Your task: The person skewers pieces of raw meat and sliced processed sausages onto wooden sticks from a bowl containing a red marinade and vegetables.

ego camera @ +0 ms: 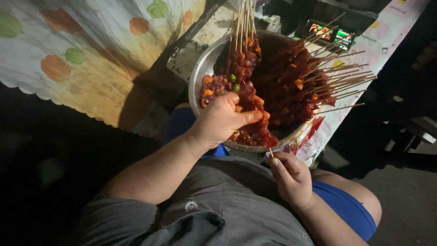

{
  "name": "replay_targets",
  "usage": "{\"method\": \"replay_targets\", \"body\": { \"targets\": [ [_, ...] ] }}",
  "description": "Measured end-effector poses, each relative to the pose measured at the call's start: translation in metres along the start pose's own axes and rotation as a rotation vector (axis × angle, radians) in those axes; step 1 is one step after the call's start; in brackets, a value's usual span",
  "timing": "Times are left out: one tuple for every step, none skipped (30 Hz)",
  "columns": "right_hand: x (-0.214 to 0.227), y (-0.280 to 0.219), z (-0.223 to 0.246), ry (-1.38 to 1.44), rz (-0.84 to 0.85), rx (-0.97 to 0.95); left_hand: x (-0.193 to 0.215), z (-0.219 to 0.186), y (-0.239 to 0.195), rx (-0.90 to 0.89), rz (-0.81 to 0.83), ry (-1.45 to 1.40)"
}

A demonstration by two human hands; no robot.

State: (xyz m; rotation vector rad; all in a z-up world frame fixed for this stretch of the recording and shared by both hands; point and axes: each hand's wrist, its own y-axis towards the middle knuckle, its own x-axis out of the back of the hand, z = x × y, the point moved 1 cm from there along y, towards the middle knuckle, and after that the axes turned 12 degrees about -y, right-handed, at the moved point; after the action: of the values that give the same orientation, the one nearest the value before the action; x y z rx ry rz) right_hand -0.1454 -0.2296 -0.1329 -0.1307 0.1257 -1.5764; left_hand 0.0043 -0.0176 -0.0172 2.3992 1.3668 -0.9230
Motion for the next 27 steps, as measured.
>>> {"method": "replay_targets", "body": {
  "targets": [
    [0.001, -0.001, 0.001, -0.029, 0.012, 0.009, 0.001, 0.002, 0.000, 0.032, -0.034, 0.008],
    [0.001, -0.001, 0.002, -0.033, 0.003, 0.010, 0.001, 0.003, 0.000, 0.029, 0.000, 0.049],
    [0.001, -0.002, 0.003, -0.036, -0.006, 0.012, 0.001, 0.004, -0.001, 0.026, 0.033, 0.090],
    [0.000, -0.001, 0.005, -0.039, -0.011, 0.015, 0.000, 0.005, -0.001, 0.019, 0.064, 0.131],
    [0.000, -0.001, 0.006, -0.039, -0.016, 0.007, -0.001, 0.007, -0.001, 0.037, 0.072, 0.113],
    [-0.001, -0.001, 0.006, -0.040, -0.017, -0.002, -0.003, 0.009, -0.001, 0.054, 0.077, 0.094],
    [-0.002, 0.000, 0.007, -0.041, -0.018, -0.012, -0.005, 0.012, -0.001, 0.071, 0.082, 0.074],
    [-0.002, 0.001, 0.008, -0.085, -0.019, 0.018, -0.005, 0.012, 0.000, 0.087, 0.056, 0.073],
    [-0.002, 0.002, 0.009, -0.130, -0.020, 0.048, -0.004, 0.012, 0.001, 0.102, 0.031, 0.072],
    [-0.002, 0.001, 0.009, -0.174, -0.025, 0.073, -0.004, 0.014, 0.001, 0.122, 0.006, 0.068],
    [-0.001, 0.000, 0.009, -0.167, -0.031, 0.055, -0.005, 0.015, 0.000, 0.101, 0.045, 0.068],
    [0.000, 0.000, 0.008, -0.161, -0.033, 0.041, -0.004, 0.014, 0.000, 0.075, 0.081, 0.069],
    [0.000, 0.000, 0.007, -0.155, -0.035, 0.026, -0.003, 0.014, 0.000, 0.049, 0.117, 0.070],
    [-0.001, 0.001, 0.006, -0.109, -0.023, 0.016, -0.003, 0.014, 0.000, 0.054, 0.129, 0.114],
    [-0.001, 0.002, 0.005, -0.062, -0.010, 0.006, -0.004, 0.015, -0.001, 0.059, 0.141, 0.158],
    [-0.001, 0.003, 0.005, -0.017, 0.003, -0.006, -0.005, 0.017, -0.001, 0.064, 0.152, 0.201],
    [-0.001, 0.003, 0.005, -0.019, 0.007, 0.002, -0.005, 0.017, -0.001, 0.036, 0.144, 0.231],
    [-0.001, 0.003, 0.007, -0.021, 0.010, 0.008, -0.005, 0.016, -0.002, 0.010, 0.136, 0.261],
    [-0.001, 0.003, 0.010, -0.023, 0.014, 0.014, -0.004, 0.016, -0.002, -0.016, 0.128, 0.290],
    [0.002, 0.004, 0.016, -0.100, -0.008, -0.024, -0.002, 0.014, 0.001, 0.037, 0.105, 0.328],
    [0.007, 0.006, 0.025, -0.177, -0.029, -0.063, 0.002, 0.010, 0.006, 0.089, 0.081, 0.366],
    [0.012, 0.010, 0.036, -0.259, -0.043, -0.101, 0.007, 0.006, 0.009, 0.136, 0.051, 0.401],
    [0.021, 0.016, 0.051, -0.393, -0.087, -0.074, 0.013, 0.000, 0.010, 0.049, -0.002, 0.497],
    [0.033, 0.027, 0.069, -0.566, -0.140, -0.022, 0.020, -0.007, 0.009, -0.037, -0.055, 0.595],
    [0.046, 0.038, 0.091, -0.758, -0.211, 0.018, 0.028, -0.014, 0.010, -0.123, -0.111, 0.691],
    [0.057, 0.046, 0.111, -0.971, -0.249, 0.117, 0.035, -0.018, 0.011, -0.172, -0.122, 0.645],
    [0.064, 0.053, 0.131, -1.201, -0.273, 0.258, 0.041, -0.020, 0.012, -0.221, -0.134, 0.599]
  ]
}}
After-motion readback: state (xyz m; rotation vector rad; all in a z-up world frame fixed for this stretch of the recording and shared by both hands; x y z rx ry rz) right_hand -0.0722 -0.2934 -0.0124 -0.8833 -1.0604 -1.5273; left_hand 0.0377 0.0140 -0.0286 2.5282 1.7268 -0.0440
